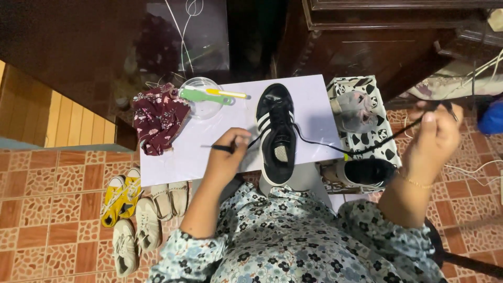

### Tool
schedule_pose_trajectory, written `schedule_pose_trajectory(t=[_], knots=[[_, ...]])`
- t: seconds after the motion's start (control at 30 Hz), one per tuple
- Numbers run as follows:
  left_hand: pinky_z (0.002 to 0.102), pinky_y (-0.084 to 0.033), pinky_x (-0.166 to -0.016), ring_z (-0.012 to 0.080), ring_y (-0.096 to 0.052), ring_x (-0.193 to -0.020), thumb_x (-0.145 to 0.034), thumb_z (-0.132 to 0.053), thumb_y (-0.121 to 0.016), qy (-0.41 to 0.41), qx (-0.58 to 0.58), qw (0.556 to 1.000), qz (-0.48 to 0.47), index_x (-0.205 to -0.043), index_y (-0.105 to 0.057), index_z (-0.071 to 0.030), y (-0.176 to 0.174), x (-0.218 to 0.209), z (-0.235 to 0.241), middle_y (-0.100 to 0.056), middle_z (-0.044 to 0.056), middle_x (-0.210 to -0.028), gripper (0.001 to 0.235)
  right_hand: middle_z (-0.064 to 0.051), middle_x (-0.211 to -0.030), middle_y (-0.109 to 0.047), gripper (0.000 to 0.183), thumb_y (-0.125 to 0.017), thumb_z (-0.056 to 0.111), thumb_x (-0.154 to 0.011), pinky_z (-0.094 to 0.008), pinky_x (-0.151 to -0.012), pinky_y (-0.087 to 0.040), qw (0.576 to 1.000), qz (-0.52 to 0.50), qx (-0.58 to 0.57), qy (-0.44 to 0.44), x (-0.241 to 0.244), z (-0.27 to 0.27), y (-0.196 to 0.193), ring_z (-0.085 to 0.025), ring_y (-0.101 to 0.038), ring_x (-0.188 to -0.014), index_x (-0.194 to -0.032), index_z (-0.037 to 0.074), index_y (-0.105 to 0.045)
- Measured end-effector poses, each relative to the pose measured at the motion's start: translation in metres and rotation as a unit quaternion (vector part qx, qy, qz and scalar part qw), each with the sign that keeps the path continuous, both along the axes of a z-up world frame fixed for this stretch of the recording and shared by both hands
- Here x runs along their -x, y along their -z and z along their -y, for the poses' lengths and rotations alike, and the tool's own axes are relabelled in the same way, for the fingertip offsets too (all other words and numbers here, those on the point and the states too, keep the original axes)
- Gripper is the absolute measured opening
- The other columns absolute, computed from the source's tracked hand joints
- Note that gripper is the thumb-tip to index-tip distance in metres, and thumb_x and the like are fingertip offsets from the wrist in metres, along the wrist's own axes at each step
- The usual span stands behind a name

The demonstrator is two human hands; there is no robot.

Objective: The person scrubs a black sneaker with a toothbrush, wipes it with a cloth, and then ties the laces. The shoe is placed in a shoebox at the end.

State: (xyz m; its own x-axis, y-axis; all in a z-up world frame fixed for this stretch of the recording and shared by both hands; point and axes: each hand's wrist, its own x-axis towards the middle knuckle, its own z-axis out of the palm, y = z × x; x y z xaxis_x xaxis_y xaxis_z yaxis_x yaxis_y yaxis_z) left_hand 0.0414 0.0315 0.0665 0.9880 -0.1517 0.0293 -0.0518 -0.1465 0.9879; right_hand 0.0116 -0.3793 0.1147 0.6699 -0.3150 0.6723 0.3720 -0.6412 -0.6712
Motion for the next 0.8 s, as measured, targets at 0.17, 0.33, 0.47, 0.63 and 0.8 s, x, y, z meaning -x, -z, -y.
schedule_pose_trajectory(t=[0.17,0.33,0.47,0.63,0.8], knots=[[0.033,-0.052,-0.075,0.0195,-0.068,-0.087,-0.092,-0.026,-0.064,0.037,-0.175,0.981,-0.07,-0.114,-0.068,-0.021,0.012,-0.027,0.047,-0.069,0.0,-0.102,0.023,-0.009,-0.09,-0.061,0.021,-0.047,-0.009,-0.099,-0.026,-0.073,-0.048,0.96,-0.038,-0.261,-0.091,-0.053,-0.045,-0.023,-0.014,-0.056,-0.07,-0.109,0.005,-0.059],[0.049,-0.058,-0.082,0.04,-0.072,-0.097,-0.086,-0.03,-0.074,0.059,-0.293,0.954,0.03,-0.116,-0.066,-0.005,0.021,-0.041,0.07,-0.07,0.02,-0.104,0.04,-0.011,-0.069,-0.055,0.015,-0.053,-0.006,-0.089,-0.019,-0.05,-0.033,0.936,-0.098,-0.214,-0.262,-0.111,-0.076,0.042,-0.004,-0.043,-0.049,-0.101,-0.012,-0.059],[0.045,-0.058,-0.079,0.0366,-0.072,-0.091,-0.085,-0.025,-0.075,0.018,-0.254,0.966,0.033,-0.106,-0.07,-0.004,0.044,-0.046,0.072,-0.069,0.014,-0.092,0.03,-0.002,-0.058,-0.053,0.018,-0.063,0.01,-0.095,-0.019,-0.053,-0.034,0.877,-0.252,-0.171,-0.371,-0.104,-0.121,0.052,-0.006,-0.042,-0.054,-0.08,0.002,-0.066],[0.043,-0.058,-0.078,0.0332,-0.072,-0.088,-0.085,-0.023,-0.076,-0.021,-0.197,0.98,0.005,-0.096,-0.075,-0.009,0.066,-0.046,0.069,-0.07,0.009,-0.084,0.018,-0.014,-0.067,-0.067,0.018,-0.06,0.004,-0.098,-0.029,-0.064,-0.042,0.891,-0.319,-0.048,-0.319,-0.1,-0.13,0.074,-0.016,-0.056,-0.066,-0.11,-0.004,-0.071],[0.039,-0.057,-0.073,0.0297,-0.072,-0.083,-0.089,-0.025,-0.072,-0.019,-0.136,0.988,-0.071,-0.097,-0.077,-0.012,0.078,-0.054,0.068,-0.07,0.007,-0.083,0.016,-0.008,-0.069,-0.063,0.016,-0.054,0.001,-0.096,-0.028,-0.064,-0.047,0.882,-0.363,-0.029,-0.299,-0.104,-0.139,0.087,-0.014,-0.056,-0.065,-0.102,0.0,-0.068]])
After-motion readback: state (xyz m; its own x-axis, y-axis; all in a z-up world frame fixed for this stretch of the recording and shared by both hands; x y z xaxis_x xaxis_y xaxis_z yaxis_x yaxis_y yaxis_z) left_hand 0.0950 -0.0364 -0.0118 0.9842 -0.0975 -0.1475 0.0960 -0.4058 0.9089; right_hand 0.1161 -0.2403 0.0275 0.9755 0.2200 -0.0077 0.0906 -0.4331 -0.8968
